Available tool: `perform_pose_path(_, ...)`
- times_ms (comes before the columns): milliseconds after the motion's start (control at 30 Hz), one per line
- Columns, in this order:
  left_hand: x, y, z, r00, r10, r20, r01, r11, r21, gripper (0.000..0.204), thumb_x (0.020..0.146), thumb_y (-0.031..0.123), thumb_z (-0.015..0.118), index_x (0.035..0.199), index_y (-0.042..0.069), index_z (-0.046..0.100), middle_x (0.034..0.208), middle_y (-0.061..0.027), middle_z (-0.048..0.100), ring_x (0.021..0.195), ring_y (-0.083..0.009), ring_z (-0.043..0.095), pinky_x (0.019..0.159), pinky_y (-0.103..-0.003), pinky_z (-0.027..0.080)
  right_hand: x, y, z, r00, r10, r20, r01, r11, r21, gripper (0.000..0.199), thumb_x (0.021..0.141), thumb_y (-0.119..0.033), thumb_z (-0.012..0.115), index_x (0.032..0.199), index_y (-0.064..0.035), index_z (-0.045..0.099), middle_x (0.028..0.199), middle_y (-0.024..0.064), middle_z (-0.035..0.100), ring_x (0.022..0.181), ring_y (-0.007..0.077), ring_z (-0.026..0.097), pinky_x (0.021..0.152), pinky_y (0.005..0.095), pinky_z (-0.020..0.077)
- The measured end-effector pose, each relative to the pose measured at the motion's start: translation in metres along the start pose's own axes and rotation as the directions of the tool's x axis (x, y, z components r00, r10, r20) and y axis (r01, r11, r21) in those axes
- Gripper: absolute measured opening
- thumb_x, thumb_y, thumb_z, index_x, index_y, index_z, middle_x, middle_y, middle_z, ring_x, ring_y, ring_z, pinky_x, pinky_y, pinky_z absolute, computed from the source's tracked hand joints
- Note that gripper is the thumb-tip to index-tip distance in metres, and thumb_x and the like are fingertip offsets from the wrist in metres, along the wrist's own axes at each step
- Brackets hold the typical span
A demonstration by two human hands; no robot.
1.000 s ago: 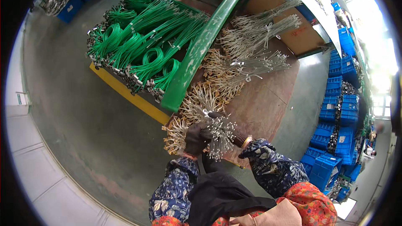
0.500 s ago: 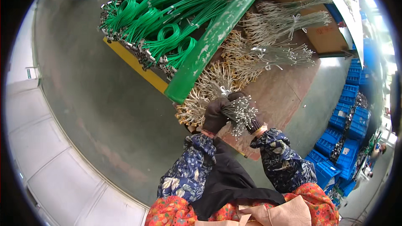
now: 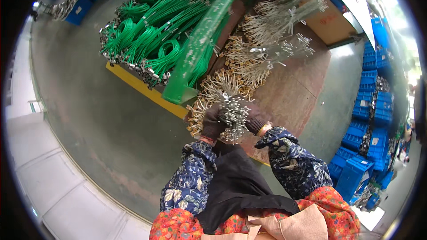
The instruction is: Assembling and organizing electrical wire bundles on a factory production floor.
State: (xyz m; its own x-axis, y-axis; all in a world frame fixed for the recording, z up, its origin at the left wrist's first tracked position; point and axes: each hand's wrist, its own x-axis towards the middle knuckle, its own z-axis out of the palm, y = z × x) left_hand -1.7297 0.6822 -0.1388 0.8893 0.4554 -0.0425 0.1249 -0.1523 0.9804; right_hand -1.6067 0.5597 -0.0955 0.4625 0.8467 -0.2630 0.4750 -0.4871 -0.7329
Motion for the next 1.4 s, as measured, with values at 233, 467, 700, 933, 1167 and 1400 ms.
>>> perform_pose_path(233,0.012,-0.031,0.008,0.99,-0.017,0.139,-0.036,0.927,0.373,0.027,0.079,0.017,0.068,0.104,0.007,0.066,0.101,-0.0107,0.067,0.09,-0.0269,0.064,0.08,-0.037,0.05,-0.011,0.042,0.014,0.918,0.248,-0.311,-0.25,0.968,0.036,0.04,0.085,-0.023,0.06,0.122,-0.0083,0.053,0.117,0.0153,0.058,0.1,0.0319,0.061,0.085,0.0377,0.0494)
perform_pose_path(467,0.018,-0.24,-0.072,0.935,-0.173,-0.311,0.173,0.985,-0.028,0.023,0.084,0.013,0.06,0.106,0.008,0.068,0.104,-0.017,0.062,0.1,-0.0297,0.061,0.074,-0.039,0.053,-0.069,0.063,0.05,0.746,0.66,-0.091,-0.354,0.509,0.785,0.055,0.078,-0.035,0.073,0.117,0.0009,0.057,0.109,0.0153,0.063,0.096,0.0217,0.061,0.084,0.0336,0.0489)
perform_pose_path(700,-0.014,-0.143,0.03,0.986,0.016,0.163,-0.047,0.981,0.187,0.025,0.092,0.015,0.054,0.112,0.001,0.062,0.11,-0.0117,0.064,0.101,-0.0238,0.061,0.093,-0.037,0.05,-0.312,0.078,0.104,0.325,0.905,0.275,-0.753,0.071,0.654,0.036,0.08,-0.03,0.071,0.1,-0.0006,0.064,0.085,0.0079,0.065,0.074,0.0147,0.06,0.061,0.0288,0.0481)
perform_pose_path(933,-0.012,-0.138,-0.026,0.903,-0.286,0.322,-0.112,0.567,0.816,0.036,0.09,0.021,0.054,0.125,0.013,0.055,0.121,-0.0087,0.06,0.101,-0.023,0.061,0.081,-0.039,0.052,-0.338,0.066,0.174,0.481,0.866,0.135,-0.807,0.378,0.455,0.035,0.074,-0.025,0.071,0.099,-0.0008,0.065,0.09,0.015,0.067,0.079,0.0245,0.063,0.071,0.0351,0.0504)
perform_pose_path(1167,0.038,-0.164,-0.103,0.891,-0.382,0.245,-0.051,0.452,0.891,0.046,0.083,0.031,0.062,0.125,0.013,0.059,0.131,-0.0059,0.058,0.116,-0.0278,0.057,0.096,-0.04,0.047,-0.326,0.051,0.21,0.573,0.807,0.142,-0.64,0.332,0.693,0.027,0.077,-0.021,0.069,0.096,-0.0015,0.065,0.082,0.0077,0.066,0.065,0.0138,0.058,0.059,0.0284,0.0489)
perform_pose_path(1400,0.019,-0.122,-0.064,0.764,-0.501,0.407,0.395,0.862,0.319,0.042,0.08,0.027,0.068,0.119,0.013,0.063,0.128,-0.0081,0.059,0.12,-0.0285,0.053,0.101,-0.043,0.042,-0.38,0.079,0.202,0.398,0.855,0.333,-0.749,0.093,0.656,0.033,0.076,-0.028,0.068,0.099,-0.0031,0.066,0.078,0.011,0.066,0.066,0.0196,0.063,0.061,0.0332,0.0512)
